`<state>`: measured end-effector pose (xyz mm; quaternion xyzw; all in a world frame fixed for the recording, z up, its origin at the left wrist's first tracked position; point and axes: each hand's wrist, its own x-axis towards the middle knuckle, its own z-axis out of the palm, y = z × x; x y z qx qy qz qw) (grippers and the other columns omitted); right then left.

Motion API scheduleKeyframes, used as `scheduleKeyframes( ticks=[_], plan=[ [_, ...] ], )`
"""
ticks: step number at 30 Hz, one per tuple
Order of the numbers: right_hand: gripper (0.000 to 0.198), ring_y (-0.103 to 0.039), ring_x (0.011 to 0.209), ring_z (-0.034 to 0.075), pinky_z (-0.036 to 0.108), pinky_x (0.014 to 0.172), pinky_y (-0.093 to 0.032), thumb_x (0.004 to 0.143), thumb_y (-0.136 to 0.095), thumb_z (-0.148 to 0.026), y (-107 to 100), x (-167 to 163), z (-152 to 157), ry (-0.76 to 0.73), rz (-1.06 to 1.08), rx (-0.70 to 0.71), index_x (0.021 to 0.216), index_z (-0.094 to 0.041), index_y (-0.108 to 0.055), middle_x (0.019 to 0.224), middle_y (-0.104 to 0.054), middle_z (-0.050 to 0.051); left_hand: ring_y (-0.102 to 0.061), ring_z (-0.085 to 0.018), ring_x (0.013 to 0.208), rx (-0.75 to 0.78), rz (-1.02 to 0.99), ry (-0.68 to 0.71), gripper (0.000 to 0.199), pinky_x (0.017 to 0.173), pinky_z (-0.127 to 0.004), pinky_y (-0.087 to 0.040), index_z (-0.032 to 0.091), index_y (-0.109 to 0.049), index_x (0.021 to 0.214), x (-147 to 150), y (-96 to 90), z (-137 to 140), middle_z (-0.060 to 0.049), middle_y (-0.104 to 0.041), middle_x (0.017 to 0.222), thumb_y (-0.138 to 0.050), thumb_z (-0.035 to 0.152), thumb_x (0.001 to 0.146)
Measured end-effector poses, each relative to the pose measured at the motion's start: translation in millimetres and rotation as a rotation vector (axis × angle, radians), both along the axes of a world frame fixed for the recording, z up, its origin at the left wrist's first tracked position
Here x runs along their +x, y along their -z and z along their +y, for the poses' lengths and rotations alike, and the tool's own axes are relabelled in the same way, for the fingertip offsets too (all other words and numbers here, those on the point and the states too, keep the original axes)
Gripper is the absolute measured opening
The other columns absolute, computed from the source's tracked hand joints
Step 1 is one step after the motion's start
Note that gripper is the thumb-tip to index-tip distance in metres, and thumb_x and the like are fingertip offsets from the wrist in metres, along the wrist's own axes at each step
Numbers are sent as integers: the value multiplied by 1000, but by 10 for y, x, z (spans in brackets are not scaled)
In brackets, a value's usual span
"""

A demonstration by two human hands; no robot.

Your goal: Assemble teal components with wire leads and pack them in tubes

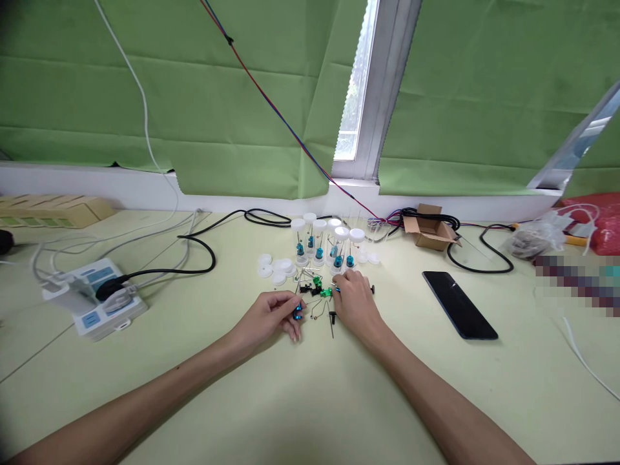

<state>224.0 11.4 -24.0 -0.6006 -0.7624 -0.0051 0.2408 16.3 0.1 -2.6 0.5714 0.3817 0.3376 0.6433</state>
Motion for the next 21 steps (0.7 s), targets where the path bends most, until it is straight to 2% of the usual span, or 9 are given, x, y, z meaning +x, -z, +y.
scheduleKeyframes(
  ticks=[10,21],
  plan=[
    [15,-52,95,28,38,82,-40,91,-49,-16,-3,22,5,-26,3,-51,103,-17,-58,98,-57,12,-67,-16,53,-7,3,-7,41,51,-27,-55,11,-64,78,-1,-16,-2,-2,-58,69,-65,52,81],
    [8,-52,89,24,35,79,-42,89,-48,-15,0,24,16,-37,67,-28,89,-20,-55,91,-56,8,-67,-16,54,-2,-4,9,40,52,-27,-56,11,-63,79,-14,11,7,-3,-58,71,-63,51,83]
  ],
)
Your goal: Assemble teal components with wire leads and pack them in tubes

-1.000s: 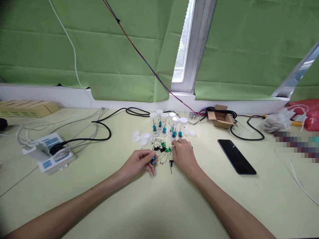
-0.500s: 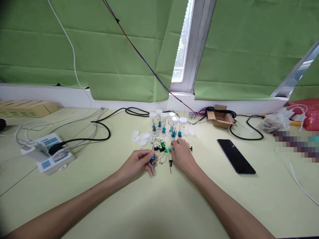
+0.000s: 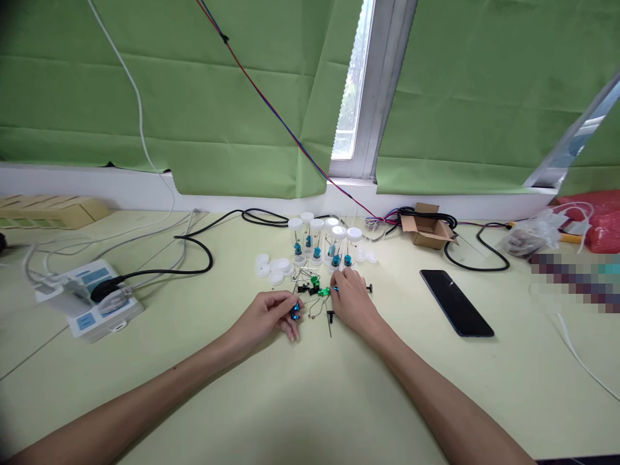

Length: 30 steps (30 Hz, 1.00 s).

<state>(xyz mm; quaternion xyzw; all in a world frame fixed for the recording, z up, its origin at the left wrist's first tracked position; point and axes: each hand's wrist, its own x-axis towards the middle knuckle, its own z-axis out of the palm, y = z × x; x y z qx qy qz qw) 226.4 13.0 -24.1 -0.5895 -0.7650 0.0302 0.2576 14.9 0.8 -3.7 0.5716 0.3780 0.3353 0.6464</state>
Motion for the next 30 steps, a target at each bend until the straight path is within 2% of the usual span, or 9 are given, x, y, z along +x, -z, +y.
scheduleKeyframes(
  ticks=[18,24,30],
  plan=[
    [10,-51,91,24,36,82,-41,90,-48,-16,-17,-25,-26,-10,125,21,86,-21,-56,91,-54,6,-67,-15,54,-1,3,1,39,52,-27,-55,10,-64,81,4,-17,-3,-2,-57,71,-63,49,84],
    [11,-52,92,26,39,81,-43,89,-48,-14,-61,-49,-49,0,153,113,84,-20,-56,92,-56,9,-66,-15,54,5,-8,0,37,53,-26,-55,10,-64,81,-4,-13,0,-2,-57,71,-62,47,85],
    [13,-51,86,26,38,76,-44,87,-48,-10,-118,-65,-56,-24,215,225,79,-20,-50,85,-58,8,-67,-14,55,-1,-24,-9,36,53,-26,-55,10,-65,82,-15,-11,12,-2,-57,73,-63,46,85]
  ],
)
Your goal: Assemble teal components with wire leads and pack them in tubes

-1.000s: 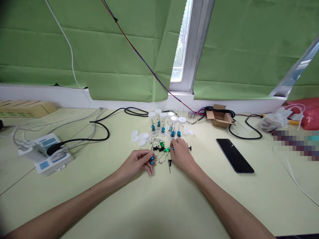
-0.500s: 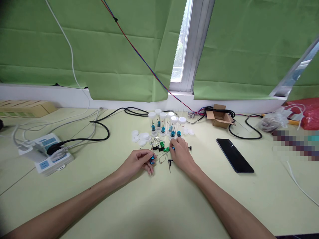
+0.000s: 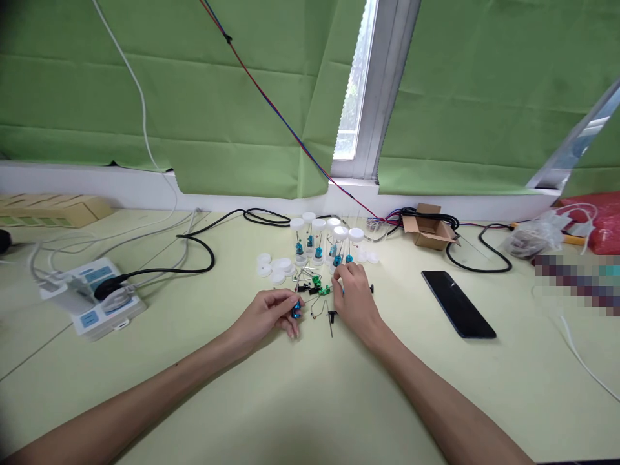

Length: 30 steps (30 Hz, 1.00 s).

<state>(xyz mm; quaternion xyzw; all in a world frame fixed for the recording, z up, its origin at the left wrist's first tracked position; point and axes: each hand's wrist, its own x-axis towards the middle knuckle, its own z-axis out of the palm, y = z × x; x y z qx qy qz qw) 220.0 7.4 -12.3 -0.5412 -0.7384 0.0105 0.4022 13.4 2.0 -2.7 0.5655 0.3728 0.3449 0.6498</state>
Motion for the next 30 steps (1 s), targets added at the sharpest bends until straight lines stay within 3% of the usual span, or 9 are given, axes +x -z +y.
scheduleKeyframes(
  ticks=[9,13,22,30],
  plan=[
    [10,-52,70,19,31,64,-41,91,-48,-14,-79,-72,-91,17,140,143,83,-20,-50,77,-56,4,-67,-14,56,-10,-1,-28,33,54,-24,-54,11,-66,84,-19,33,22,-1,-58,73,-64,45,85],
    [9,-53,67,17,30,62,-44,94,-49,-18,-124,-150,-176,-101,300,151,86,-20,-54,77,-57,3,-66,-13,55,-18,-15,-44,33,53,-23,-52,11,-66,83,-24,28,17,-2,-59,73,-64,44,85],
    [6,-60,68,15,30,65,-52,93,-57,-25,-53,-251,-236,-369,681,-116,89,-21,-57,85,-60,3,-65,-14,53,-45,-47,-80,34,52,-23,-52,11,-63,79,-7,16,21,-1,-59,68,-68,45,81],
    [10,-60,69,15,31,65,-52,93,-60,-28,-26,-260,-232,-446,741,-191,86,-20,-59,84,-60,3,-65,-14,54,-50,-63,-78,33,53,-23,-53,11,-64,79,-14,23,14,-2,-60,69,-68,44,82]
  ],
)
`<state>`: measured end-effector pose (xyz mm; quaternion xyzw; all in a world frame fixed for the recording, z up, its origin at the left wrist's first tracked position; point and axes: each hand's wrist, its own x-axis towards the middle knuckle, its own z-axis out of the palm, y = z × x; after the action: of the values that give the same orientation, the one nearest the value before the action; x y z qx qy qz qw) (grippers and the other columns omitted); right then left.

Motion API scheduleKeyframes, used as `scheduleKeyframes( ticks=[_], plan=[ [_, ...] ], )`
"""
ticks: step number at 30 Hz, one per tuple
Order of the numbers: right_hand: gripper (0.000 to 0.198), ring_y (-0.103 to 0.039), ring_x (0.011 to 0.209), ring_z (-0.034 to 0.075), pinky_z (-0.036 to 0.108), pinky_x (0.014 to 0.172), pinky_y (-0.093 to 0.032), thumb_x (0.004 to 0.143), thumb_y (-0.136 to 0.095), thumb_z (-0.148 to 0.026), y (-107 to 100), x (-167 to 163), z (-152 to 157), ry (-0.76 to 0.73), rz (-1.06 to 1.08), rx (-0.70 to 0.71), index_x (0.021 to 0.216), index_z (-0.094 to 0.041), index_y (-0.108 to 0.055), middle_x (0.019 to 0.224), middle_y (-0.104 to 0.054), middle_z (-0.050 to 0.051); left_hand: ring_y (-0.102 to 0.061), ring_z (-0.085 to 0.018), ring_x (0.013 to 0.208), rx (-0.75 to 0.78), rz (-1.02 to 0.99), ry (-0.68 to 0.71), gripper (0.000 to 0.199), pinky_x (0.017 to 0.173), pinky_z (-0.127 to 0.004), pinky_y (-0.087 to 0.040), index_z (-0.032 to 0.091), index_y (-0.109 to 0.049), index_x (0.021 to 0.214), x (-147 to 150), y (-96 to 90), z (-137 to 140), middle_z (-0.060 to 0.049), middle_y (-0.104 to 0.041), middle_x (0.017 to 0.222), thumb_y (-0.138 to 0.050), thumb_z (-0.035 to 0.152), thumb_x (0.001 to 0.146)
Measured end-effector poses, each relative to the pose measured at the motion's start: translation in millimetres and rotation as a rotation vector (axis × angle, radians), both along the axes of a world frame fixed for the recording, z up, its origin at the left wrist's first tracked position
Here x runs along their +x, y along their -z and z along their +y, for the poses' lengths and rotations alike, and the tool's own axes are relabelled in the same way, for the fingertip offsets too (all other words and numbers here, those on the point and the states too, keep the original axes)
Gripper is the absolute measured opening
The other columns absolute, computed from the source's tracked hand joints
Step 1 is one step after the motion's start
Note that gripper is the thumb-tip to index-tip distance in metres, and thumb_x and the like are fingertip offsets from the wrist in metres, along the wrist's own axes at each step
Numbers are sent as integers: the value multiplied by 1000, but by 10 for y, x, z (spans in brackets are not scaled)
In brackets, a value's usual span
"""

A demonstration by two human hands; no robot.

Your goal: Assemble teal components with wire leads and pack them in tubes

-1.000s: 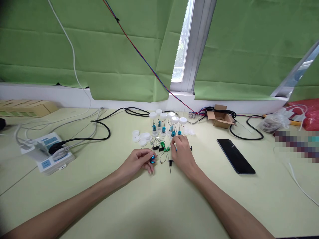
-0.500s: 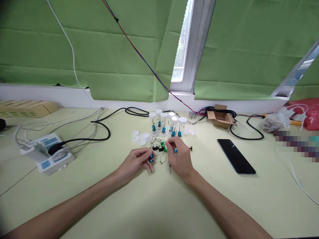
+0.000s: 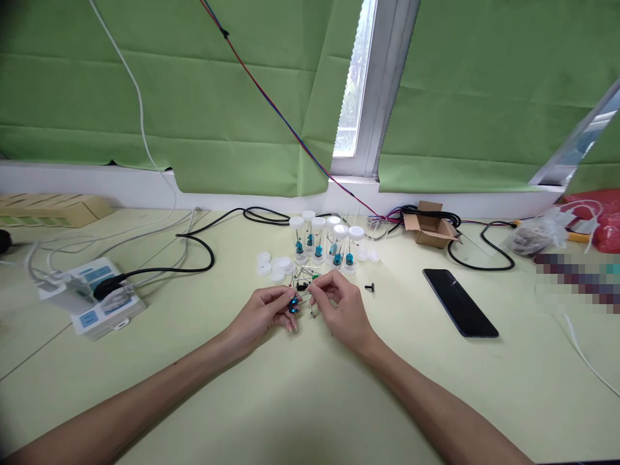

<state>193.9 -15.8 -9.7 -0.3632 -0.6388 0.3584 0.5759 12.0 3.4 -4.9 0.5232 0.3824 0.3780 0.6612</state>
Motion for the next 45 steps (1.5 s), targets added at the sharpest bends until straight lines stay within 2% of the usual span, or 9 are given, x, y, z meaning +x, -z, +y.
scheduleKeyframes(
  ticks=[8,23,31,37,42,45],
  plan=[
    [11,-59,63,14,31,63,-51,93,-59,-29,22,-14,1,-42,9,-34,85,-21,-58,82,-62,2,-65,-14,53,2,-3,3,33,52,-23,-53,11,-65,79,4,-1,1,-2,-61,68,-67,44,83],
    [15,-60,63,14,31,62,-54,93,-57,-32,-18,-30,-35,21,-91,36,84,-20,-59,88,-63,5,-64,-14,52,-10,18,-18,35,52,-25,-52,12,-65,78,15,-25,-16,-2,-60,65,-69,47,80],
    [11,-63,76,17,32,67,-55,92,-59,-26,-11,-37,-45,50,-121,76,84,-20,-61,90,-66,6,-65,-14,53,-2,27,-22,35,52,-24,-52,11,-64,78,18,-26,-20,0,-58,65,-67,46,82],
    [14,-65,75,17,32,67,-56,92,-60,-31,-14,-71,-79,-17,-54,-5,85,-20,-62,92,-67,6,-64,-14,53,-1,18,-16,35,51,-24,-51,11,-64,78,14,-25,-25,-4,-63,71,-67,45,82],
    [16,-64,68,16,30,59,-54,91,-61,-34,-46,-87,-78,-104,51,-89,85,-20,-62,81,-66,4,-64,-14,55,0,19,-11,34,54,-25,-52,11,-65,77,17,-31,-22,-5,-65,73,-66,45,82],
    [15,-65,68,16,31,61,-55,90,-63,-34,-53,-84,-71,-116,87,-98,85,-20,-62,82,-67,4,-63,-13,54,-12,7,-23,34,53,-25,-52,12,-64,75,17,-23,-18,-4,-64,70,-67,46,81]
  ],
)
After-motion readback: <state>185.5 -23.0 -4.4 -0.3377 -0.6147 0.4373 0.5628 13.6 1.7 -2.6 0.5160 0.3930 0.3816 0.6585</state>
